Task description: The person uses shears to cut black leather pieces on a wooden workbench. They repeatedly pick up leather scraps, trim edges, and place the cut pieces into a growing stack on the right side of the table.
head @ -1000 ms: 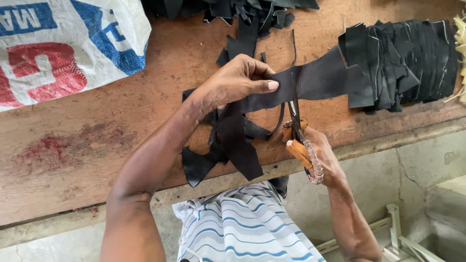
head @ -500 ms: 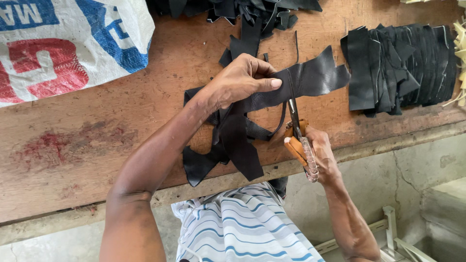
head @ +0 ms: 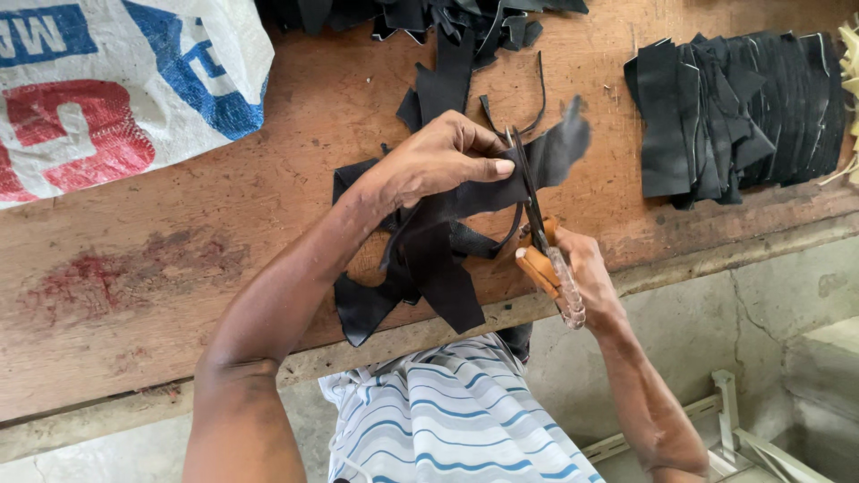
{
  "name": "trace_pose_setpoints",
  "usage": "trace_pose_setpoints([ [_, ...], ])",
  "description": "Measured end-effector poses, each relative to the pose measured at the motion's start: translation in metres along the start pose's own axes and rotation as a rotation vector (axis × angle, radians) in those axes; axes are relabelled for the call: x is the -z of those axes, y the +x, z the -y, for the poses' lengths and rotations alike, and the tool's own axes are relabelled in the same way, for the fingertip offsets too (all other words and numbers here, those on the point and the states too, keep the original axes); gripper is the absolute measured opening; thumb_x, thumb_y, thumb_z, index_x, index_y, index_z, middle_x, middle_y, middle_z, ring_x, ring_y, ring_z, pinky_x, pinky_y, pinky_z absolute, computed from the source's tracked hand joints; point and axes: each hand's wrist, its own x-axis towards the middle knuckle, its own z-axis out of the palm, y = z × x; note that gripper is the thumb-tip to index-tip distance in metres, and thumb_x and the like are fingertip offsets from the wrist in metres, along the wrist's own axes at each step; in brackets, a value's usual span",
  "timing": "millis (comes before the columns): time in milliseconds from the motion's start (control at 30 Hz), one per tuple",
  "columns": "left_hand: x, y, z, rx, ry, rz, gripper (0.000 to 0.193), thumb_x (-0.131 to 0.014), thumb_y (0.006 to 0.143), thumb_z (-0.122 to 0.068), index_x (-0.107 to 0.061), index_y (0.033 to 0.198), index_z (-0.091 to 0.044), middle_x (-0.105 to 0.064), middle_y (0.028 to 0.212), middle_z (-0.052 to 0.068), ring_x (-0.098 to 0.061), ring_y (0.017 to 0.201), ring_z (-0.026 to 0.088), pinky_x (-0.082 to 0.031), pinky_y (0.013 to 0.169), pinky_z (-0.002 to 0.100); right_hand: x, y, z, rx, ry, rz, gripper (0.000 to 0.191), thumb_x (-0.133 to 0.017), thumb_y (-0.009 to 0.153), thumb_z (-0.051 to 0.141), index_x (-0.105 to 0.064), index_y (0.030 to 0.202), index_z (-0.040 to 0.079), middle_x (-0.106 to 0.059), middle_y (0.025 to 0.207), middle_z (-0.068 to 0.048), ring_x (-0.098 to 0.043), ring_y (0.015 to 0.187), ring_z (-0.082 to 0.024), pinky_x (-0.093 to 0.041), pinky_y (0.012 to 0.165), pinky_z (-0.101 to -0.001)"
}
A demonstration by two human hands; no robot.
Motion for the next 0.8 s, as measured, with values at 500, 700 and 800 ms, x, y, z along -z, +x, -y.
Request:
trace_pose_setpoints([
  [500, 0.010, -0.026, -0.046, 0.170, 0.767, -0.187, 0.028, -0.077, 0.088, -0.023, -0.070, 0.107, -0.003, -0.070, 0.092, 0.004, -0.064, 0.085, 0.014, -0.050, 0.080, 0.036, -0.017, 0.007, -0.032, 0.058, 0.308, -0.215, 0.019, -0.063, 0.098, 0.018, -0.069, 0.106, 0.002, -0.068, 0.075, -0.006, -0.063, 0.050, -0.008, -0.052, 0.038, -0.0226],
  [700, -0.006, 0.000, -0.040, 0.013, 0.995, -0.255, 0.031, -0.071, 0.100, -0.025, -0.056, 0.113, -0.001, -0.058, 0.096, 0.013, -0.052, 0.094, 0.025, -0.047, 0.087, 0.042, -0.008, 0.000, -0.071, 0.113, 0.659, -0.336, 0.027, -0.055, 0.110, 0.026, -0.066, 0.107, 0.002, -0.063, 0.071, -0.006, -0.057, 0.048, -0.011, -0.046, 0.040, -0.0243],
  [800, -0.024, 0.029, -0.025, -0.162, 1.295, -0.294, 0.044, -0.069, 0.068, 0.004, -0.055, 0.110, 0.005, -0.057, 0.101, 0.020, -0.051, 0.089, 0.027, -0.047, 0.079, 0.042, -0.013, 0.004, -0.089, 0.072, 0.993, -0.327, 0.026, -0.052, 0.108, 0.025, -0.063, 0.119, 0.004, -0.062, 0.073, -0.006, -0.057, 0.051, -0.013, -0.047, 0.044, -0.0250],
])
